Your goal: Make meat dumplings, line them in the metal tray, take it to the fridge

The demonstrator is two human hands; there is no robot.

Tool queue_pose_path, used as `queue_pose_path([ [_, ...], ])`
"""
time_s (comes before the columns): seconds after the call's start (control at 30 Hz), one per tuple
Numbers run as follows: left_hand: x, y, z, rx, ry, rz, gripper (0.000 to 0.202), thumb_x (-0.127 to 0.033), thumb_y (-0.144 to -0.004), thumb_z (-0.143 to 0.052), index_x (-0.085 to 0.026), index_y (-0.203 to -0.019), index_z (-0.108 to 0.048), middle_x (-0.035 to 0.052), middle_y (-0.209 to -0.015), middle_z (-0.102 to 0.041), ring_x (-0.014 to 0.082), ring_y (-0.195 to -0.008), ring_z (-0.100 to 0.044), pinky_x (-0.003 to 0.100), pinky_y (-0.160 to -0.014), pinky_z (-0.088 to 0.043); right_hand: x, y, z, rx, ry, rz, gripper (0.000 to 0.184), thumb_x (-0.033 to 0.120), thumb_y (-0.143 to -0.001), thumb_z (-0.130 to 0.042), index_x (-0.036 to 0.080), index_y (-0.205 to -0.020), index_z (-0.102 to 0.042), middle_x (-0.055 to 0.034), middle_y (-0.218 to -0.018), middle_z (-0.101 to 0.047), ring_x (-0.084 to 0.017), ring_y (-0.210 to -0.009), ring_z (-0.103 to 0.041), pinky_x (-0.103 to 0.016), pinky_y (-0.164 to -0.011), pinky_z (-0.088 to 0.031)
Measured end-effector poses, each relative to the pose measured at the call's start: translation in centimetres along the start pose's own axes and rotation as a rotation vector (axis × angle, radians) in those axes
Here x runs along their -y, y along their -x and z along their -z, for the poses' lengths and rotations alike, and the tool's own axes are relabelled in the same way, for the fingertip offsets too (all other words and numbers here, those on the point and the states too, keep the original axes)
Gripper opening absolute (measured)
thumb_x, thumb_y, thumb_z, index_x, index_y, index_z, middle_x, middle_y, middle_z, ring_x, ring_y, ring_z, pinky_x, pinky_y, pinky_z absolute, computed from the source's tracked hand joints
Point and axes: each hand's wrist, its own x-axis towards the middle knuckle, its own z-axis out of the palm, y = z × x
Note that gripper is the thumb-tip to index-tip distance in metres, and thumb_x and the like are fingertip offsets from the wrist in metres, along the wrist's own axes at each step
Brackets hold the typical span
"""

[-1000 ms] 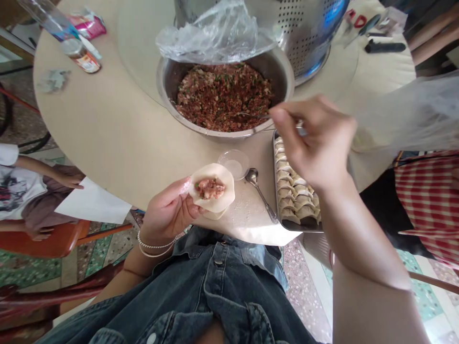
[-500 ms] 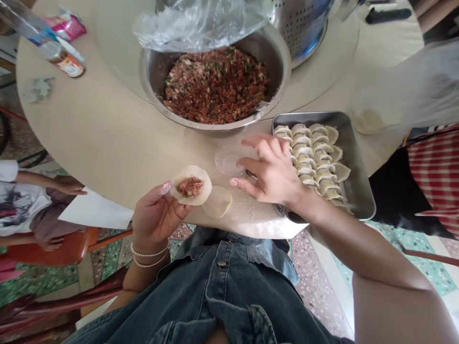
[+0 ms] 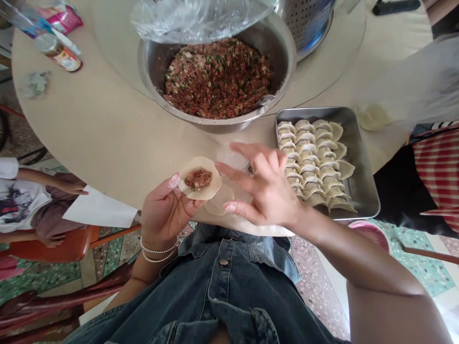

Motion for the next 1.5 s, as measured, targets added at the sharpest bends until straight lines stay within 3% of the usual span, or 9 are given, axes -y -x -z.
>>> queue_pose_path([
  [0.27, 0.4, 0.0, -0.9, 0.069, 0.005, -0.009, 0.042, -0.025, -0.099, -0.032, -0.012, -0.101, -0.072, 0.0089, -0.100, -0.077, 0.0201, -0.099, -0.071, 0.033, -0.094, -0.055, 2.6, 2.9, -2.1, -0.037, 0.102, 0.000, 0.066, 0.067, -0.091, -0.030, 0.030, -0.142, -0.049, -0.0101, -0.143, -0.041, -0.033, -0.121, -0.045, -0.048, -0.095, -0.035],
  [0.5, 1.5, 0.0, -1.0, 0.176, -0.017, 0.044, 0.041, -0.025, -0.098, -0.034, -0.010, -0.106, -0.071, 0.0127, -0.112, -0.074, 0.0265, -0.128, -0.056, 0.044, -0.113, -0.040, 1.6, 1.5, -1.2, -0.043, 0.054, -0.106, 0.060, 0.060, -0.095, -0.022, 0.033, -0.145, -0.041, -0.0121, -0.141, -0.041, -0.037, -0.123, -0.043, -0.056, -0.093, -0.036],
  [0.6, 1.4, 0.1, -0.7, 0.139, -0.032, 0.033, 0.039, -0.026, -0.097, -0.035, -0.012, -0.114, -0.068, 0.0121, -0.118, -0.072, 0.0258, -0.134, -0.051, 0.044, -0.116, -0.038, 1.3, 0.5, -1.2, -0.032, 0.037, -0.175, 0.061, 0.062, -0.095, -0.022, 0.028, -0.133, -0.056, -0.0135, -0.140, -0.045, -0.037, -0.123, -0.045, -0.058, -0.093, -0.037],
  [0.7, 1.1, 0.2, -0.3, 0.075, -0.026, -0.037, 0.036, -0.026, -0.096, -0.039, -0.013, -0.115, -0.068, 0.0105, -0.117, -0.072, 0.0246, -0.132, -0.053, 0.040, -0.115, -0.039, 0.7, -0.6, -2.1, -0.009, 0.065, -0.352, 0.057, 0.059, -0.096, -0.026, 0.025, -0.102, -0.072, -0.0129, -0.134, -0.053, -0.038, -0.123, -0.046, -0.061, -0.095, -0.036],
  [0.8, 0.8, 0.2, 0.0, 0.050, -0.022, -0.079, 0.036, -0.026, -0.096, -0.040, -0.012, -0.115, -0.067, 0.0108, -0.115, -0.072, 0.0255, -0.132, -0.053, 0.041, -0.115, -0.040, 0.1, -1.3, -3.5, 0.027, 0.096, -0.470, 0.058, 0.057, -0.096, -0.029, 0.022, -0.081, -0.074, -0.0124, -0.130, -0.056, -0.038, -0.124, -0.046, -0.065, -0.097, -0.034],
  [1.13, 0.7, 0.0, -0.5, 0.139, -0.039, -0.025, 0.039, -0.032, -0.098, -0.036, -0.014, -0.109, -0.068, 0.0119, -0.119, -0.070, 0.0278, -0.133, -0.051, 0.045, -0.113, -0.040, 2.3, -0.2, -1.9, -0.174, -0.148, -0.282, 0.058, 0.055, -0.098, -0.017, 0.032, -0.121, -0.065, -0.0083, -0.137, -0.049, -0.031, -0.124, -0.048, -0.057, -0.102, -0.038],
  [1.33, 1.2, 0.0, -0.9, 0.246, -0.069, 0.099, 0.037, -0.034, -0.098, -0.036, -0.017, -0.099, -0.069, 0.0096, -0.114, -0.072, 0.0258, -0.130, -0.054, 0.043, -0.112, -0.040, 2.9, -0.7, -2.1, -0.016, -0.242, -0.229, 0.063, 0.057, -0.098, -0.011, 0.033, -0.120, -0.066, -0.0044, -0.141, -0.043, -0.029, -0.130, -0.044, -0.052, -0.101, -0.039],
  [1.4, 1.2, 0.1, -0.7, 0.219, -0.096, 0.062, 0.037, -0.038, -0.098, -0.038, -0.017, -0.104, -0.068, 0.0096, -0.118, -0.070, 0.0266, -0.130, -0.053, 0.043, -0.112, -0.041, 2.5, -0.9, -2.0, -0.079, -0.270, -0.239, 0.066, 0.059, -0.097, -0.010, 0.034, -0.116, -0.068, -0.0035, -0.139, -0.045, -0.029, -0.127, -0.046, -0.054, -0.101, -0.038],
  [1.5, 0.9, 0.5, -0.2, 0.149, -0.142, -0.035, 0.043, -0.045, -0.096, -0.041, -0.016, -0.118, -0.064, 0.0099, -0.122, -0.068, 0.0284, -0.131, -0.052, 0.042, -0.110, -0.043, 1.3, -1.1, -2.4, -0.176, -0.093, -0.408, 0.064, 0.059, -0.097, -0.018, 0.030, -0.097, -0.074, -0.0074, -0.133, -0.051, -0.032, -0.124, -0.044, -0.060, -0.099, -0.034],
])
